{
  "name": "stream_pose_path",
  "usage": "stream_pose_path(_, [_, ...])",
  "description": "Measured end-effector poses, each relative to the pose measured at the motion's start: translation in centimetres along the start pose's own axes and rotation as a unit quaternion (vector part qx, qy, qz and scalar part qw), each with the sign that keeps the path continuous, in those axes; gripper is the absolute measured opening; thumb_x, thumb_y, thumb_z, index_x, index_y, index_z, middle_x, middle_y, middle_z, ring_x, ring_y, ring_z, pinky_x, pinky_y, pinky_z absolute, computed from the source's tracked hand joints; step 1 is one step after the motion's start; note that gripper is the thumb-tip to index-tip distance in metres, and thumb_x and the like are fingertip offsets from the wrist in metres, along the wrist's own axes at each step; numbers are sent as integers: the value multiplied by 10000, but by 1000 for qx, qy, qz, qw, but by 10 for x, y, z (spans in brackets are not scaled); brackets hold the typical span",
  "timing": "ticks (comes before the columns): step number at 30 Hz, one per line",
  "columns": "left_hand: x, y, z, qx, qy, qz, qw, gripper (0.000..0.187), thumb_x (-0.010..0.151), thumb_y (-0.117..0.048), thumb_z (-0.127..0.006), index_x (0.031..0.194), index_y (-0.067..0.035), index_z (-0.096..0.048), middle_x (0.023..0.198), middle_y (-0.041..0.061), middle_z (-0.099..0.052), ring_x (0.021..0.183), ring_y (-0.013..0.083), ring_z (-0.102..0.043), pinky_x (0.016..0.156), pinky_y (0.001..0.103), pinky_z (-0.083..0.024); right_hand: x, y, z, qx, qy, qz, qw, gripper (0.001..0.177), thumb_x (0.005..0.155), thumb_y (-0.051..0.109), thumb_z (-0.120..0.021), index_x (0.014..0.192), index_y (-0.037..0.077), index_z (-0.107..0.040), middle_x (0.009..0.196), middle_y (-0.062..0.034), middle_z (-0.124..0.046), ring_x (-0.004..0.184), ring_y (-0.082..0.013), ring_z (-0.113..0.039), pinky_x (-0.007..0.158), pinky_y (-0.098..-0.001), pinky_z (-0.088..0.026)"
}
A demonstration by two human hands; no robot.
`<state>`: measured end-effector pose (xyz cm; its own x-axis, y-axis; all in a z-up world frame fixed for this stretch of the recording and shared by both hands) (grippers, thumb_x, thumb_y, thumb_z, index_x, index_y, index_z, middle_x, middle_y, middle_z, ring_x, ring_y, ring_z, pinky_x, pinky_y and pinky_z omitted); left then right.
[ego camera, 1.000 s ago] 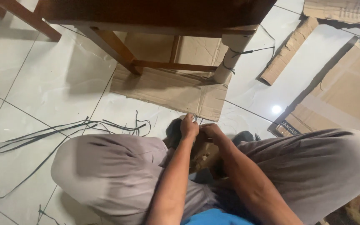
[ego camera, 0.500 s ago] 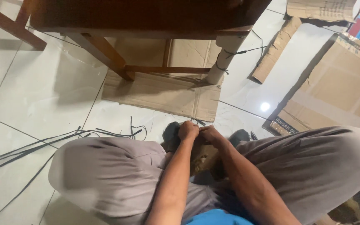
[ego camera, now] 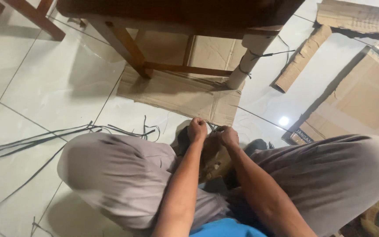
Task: Wrapping a wooden chair leg with cardboard and securing it with cable ties
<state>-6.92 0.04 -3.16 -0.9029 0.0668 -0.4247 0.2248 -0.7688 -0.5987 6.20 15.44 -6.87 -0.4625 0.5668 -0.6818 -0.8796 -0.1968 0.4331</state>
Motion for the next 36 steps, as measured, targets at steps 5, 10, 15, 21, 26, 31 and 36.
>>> stream_pose_path(5, [3,6,11,-34,-34,-2,999,256,891,-295,-551,1010,-205,-758,1016,93,-792,1074,356,-725,942,506,-573,-40,69,11,12,9,52,999,368,897,398,-679,1217,233,-754,1037,-158,-781,1115,-351,-714,982,-492,-554])
stream_pose_path(10, [4,3,41,-29,-58,22,998,219,901,-330,-578,1006,-265,-759,1041,48,-792,1072,331,-730,943,484,-585,-47,121,-4,49,-14,123,991,304,931,396,-617,1140,244,-778,1038,-96,-791,1113,-364,-705,969,-519,-556])
stream_pose_path(15, [-14,15,86,-74,-100,65,990,214,920,-289,-568,1037,-245,-741,1080,73,-781,1099,353,-713,965,497,-580,-56,129,-45,80,14,134,988,323,957,437,-610,1169,251,-768,1160,-144,-760,1200,-396,-655,1038,-527,-514])
stream_pose_path(21, [-23,69,114,71,-149,96,982,175,944,-360,-547,981,-265,-690,1019,10,-743,1071,277,-691,977,513,-503,-65,142,-95,-40,73,138,987,308,956,471,-592,1192,338,-739,1202,-57,-755,1234,-326,-655,1060,-506,-507])
stream_pose_path(26, [-21,120,135,-105,-194,148,964,249,929,-310,-498,854,-152,-676,1002,110,-677,1108,346,-575,1021,513,-372,-110,189,-106,-151,61,238,957,344,929,406,-603,1186,220,-736,1108,-164,-760,1092,-421,-712,980,-532,-562])
stream_pose_path(31, [-18,151,141,5,-240,101,965,171,871,-136,-732,1024,-135,-654,1103,140,-668,1096,371,-648,1018,476,-469,-142,199,-105,-173,83,237,952,317,912,460,-587,1162,343,-741,1087,-127,-771,1101,-412,-709,961,-526,-572])
stream_pose_path(36, [19,185,123,16,-168,76,983,230,938,-232,-646,1150,-149,-612,1193,155,-673,1136,381,-654,952,490,-512,-141,204,-102,-188,48,275,942,285,936,417,-582,1150,316,-741,1032,-119,-769,1022,-390,-741,899,-515,-597])
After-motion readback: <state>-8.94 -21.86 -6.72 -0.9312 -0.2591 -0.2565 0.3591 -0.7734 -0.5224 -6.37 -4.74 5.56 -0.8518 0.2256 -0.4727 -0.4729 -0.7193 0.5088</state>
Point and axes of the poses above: each hand's wrist, its own x-axis towards the middle knuckle, its own z-axis out of the back of the hand, y = z × x, the point moved 7 cm from there along x, towards the middle knuckle
